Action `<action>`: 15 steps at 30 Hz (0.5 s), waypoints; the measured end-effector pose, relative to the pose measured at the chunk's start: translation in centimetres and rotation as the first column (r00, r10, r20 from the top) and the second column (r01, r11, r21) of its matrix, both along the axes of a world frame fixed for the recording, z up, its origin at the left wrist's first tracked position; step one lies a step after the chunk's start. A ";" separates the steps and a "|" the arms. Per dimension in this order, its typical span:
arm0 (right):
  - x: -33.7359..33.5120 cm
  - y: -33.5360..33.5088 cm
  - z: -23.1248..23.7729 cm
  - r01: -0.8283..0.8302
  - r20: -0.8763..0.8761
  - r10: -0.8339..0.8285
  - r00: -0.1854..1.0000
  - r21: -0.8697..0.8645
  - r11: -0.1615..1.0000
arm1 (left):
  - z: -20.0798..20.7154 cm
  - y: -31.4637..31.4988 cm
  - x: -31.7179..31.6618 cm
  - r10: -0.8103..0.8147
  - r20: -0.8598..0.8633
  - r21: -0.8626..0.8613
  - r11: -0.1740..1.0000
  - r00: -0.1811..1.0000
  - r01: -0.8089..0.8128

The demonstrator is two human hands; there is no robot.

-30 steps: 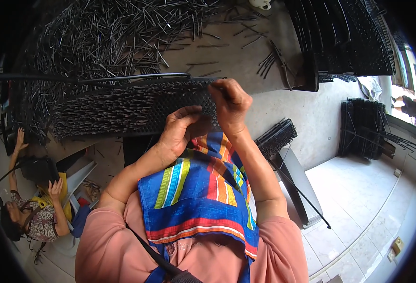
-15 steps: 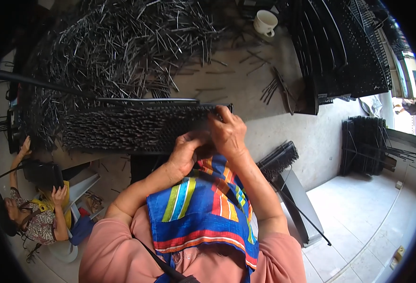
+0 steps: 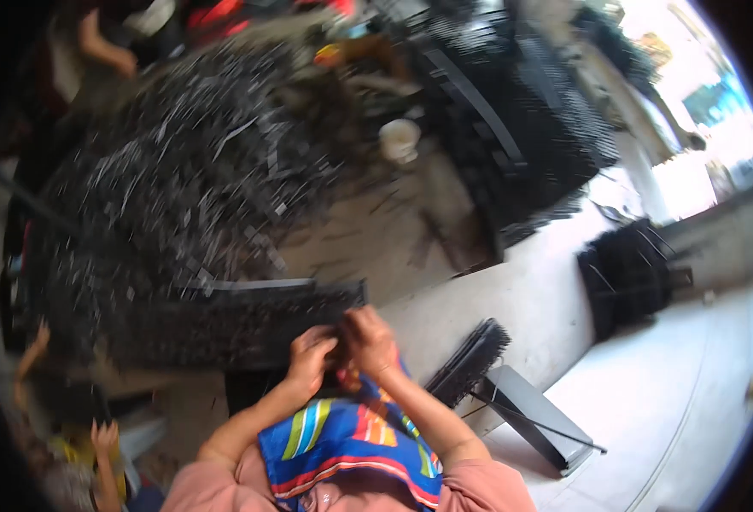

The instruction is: Inserting thin metal wires into a pre-fabricated metal mesh frame.

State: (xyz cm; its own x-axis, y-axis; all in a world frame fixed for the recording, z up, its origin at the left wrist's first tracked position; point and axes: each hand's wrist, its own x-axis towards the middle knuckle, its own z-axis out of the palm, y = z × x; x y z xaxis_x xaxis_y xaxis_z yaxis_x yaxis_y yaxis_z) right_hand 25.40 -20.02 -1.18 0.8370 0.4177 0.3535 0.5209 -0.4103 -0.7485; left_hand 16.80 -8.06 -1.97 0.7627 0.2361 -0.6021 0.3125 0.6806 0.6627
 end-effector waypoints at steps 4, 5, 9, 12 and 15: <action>-0.8 0.6 0.0 0.068 0.046 -0.066 0.997 -0.041 0.997 | -0.7 0.3 -0.6 0.013 0.040 -0.001 1.000 0.999 -0.013; -1.0 0.7 -0.2 0.078 0.052 -0.076 0.996 -0.038 0.996 | -1.5 0.4 -0.8 0.013 0.066 0.033 0.999 0.998 -0.015; -0.9 -0.1 -0.1 0.099 0.052 -0.098 0.994 -0.021 0.995 | -1.3 -0.2 -0.2 -0.006 0.126 0.077 0.997 0.992 -0.004; -1.1 -0.1 -0.1 0.116 0.097 -0.116 0.989 0.003 0.993 | -0.4 -0.5 -0.1 0.023 0.094 0.110 0.993 0.995 -0.033; -0.8 0.0 -0.4 0.144 0.083 -0.142 0.986 -0.009 0.990 | -0.1 -0.5 0.3 -0.012 0.114 0.119 0.993 0.993 -0.001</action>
State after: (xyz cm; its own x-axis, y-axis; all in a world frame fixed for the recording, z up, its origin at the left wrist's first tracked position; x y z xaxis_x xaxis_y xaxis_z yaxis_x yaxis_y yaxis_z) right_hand 24.61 -19.98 -1.57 0.8570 0.3017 0.4178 0.5153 -0.4962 -0.6988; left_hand 17.09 -8.56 -2.08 0.8264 0.2964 -0.4787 0.2334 0.5934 0.7703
